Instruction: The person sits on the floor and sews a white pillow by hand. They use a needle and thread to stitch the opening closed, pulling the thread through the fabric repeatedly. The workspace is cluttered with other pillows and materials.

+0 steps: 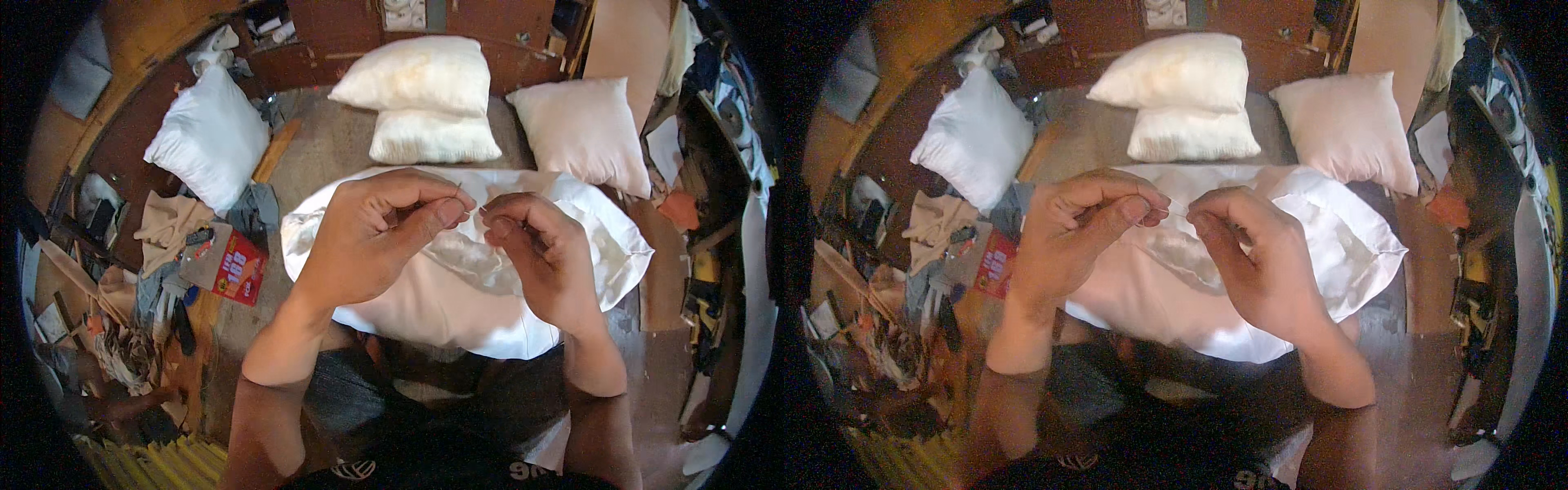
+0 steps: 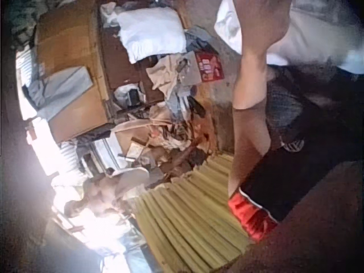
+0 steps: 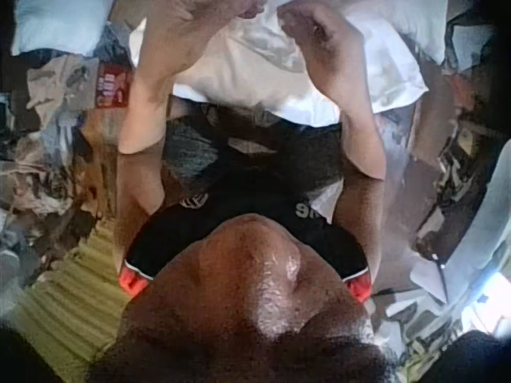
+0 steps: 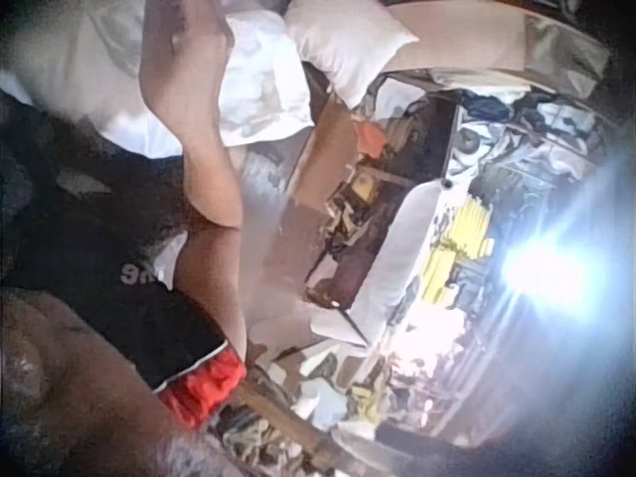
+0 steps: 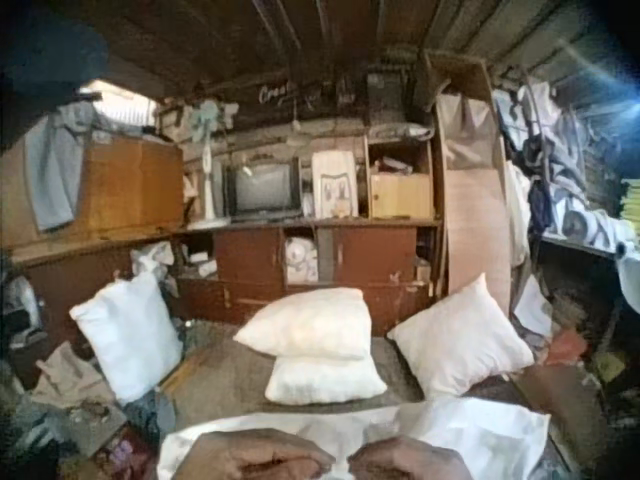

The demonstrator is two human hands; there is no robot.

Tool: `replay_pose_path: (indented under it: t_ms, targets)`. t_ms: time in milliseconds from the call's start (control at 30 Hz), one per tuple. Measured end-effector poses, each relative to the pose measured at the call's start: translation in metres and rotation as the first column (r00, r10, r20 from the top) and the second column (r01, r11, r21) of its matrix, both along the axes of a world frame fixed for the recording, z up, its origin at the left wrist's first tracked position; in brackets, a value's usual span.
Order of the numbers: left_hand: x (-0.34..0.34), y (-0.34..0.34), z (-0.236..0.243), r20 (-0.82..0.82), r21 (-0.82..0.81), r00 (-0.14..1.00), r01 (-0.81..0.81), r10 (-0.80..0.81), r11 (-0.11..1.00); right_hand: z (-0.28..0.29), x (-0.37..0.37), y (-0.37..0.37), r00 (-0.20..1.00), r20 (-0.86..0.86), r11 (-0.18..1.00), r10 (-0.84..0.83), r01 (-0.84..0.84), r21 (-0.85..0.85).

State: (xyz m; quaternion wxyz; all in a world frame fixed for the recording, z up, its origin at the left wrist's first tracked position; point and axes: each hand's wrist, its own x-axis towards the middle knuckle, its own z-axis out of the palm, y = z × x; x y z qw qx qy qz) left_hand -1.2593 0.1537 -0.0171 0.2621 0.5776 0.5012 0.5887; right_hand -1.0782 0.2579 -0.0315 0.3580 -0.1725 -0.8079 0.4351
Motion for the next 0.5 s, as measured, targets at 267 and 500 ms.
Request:
replay_pose_path:
  t_ms: [267, 500]
  targets:
    - [0.006, 0.011, -0.009, -0.043, -0.103, 0.998, 0.030, -0.035, 0.994, -0.019, -0.006, 0.005, 0.961, -0.264, 0.988, 0.082, -0.112, -0.103]
    - [0.008, 0.018, -0.010, -0.007, -0.094, 1.000, 0.000, -0.001, 0.996, -0.012, -0.006, -0.003, 0.970, -0.160, 0.758, 0.184, -0.244, -0.605]
